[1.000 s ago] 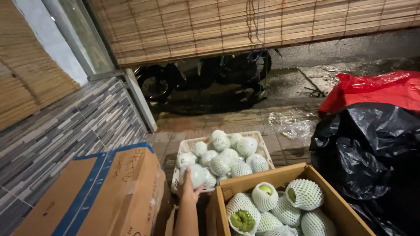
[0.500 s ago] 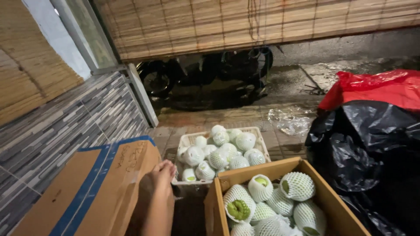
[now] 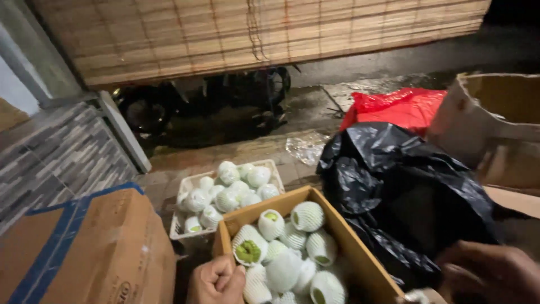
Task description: Wrapping individual fruits in protective foam sleeves and packing them into boxes and bags.
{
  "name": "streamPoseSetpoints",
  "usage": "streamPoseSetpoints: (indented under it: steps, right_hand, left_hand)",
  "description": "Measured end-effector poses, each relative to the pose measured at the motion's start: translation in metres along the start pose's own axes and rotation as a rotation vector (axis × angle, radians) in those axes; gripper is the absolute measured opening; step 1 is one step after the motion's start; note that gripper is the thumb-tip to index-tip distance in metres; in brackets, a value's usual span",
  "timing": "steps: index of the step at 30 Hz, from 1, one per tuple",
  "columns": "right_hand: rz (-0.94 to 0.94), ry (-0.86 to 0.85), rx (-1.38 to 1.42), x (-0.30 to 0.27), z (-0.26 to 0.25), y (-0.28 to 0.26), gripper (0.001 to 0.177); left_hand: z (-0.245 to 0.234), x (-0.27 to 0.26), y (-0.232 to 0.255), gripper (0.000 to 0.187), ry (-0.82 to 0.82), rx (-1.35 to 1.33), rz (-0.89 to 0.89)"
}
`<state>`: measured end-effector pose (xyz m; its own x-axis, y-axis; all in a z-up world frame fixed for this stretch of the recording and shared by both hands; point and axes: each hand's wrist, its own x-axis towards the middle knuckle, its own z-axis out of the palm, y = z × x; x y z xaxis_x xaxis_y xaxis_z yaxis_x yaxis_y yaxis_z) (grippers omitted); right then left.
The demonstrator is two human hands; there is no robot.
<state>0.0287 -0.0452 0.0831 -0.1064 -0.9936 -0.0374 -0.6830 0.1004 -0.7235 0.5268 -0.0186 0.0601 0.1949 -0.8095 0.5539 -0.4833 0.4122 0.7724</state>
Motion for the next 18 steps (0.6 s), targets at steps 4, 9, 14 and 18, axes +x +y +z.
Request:
streamPoseSetpoints:
  steps: [4,9,14,18]
  right_hand:
    - [-0.237,-0.150,-0.095,-0.012,-0.013,-0.024,0.021]
    - [-0.218,-0.137,-0.083,-0.026,0.000,-0.051,0.017]
    - [-0.518,-0.171,-0.015,-0.034,0.003,-0.062,0.019]
    - [-0.697,-0.243,0.129,-0.037,-0.001,-0.058,0.026]
  left_hand:
    - [0.012,-0.003,0.048,0.052,-0.160,0.045,0.034]
    - [0.055,0.026,0.060,0.039,-0.606,0.214,-0.271]
    - [0.117,0.041,0.012,0.075,-0.942,0.676,-0.531]
    - [0.160,0.027,-0.114,0.129,-1.201,1.041,-0.515]
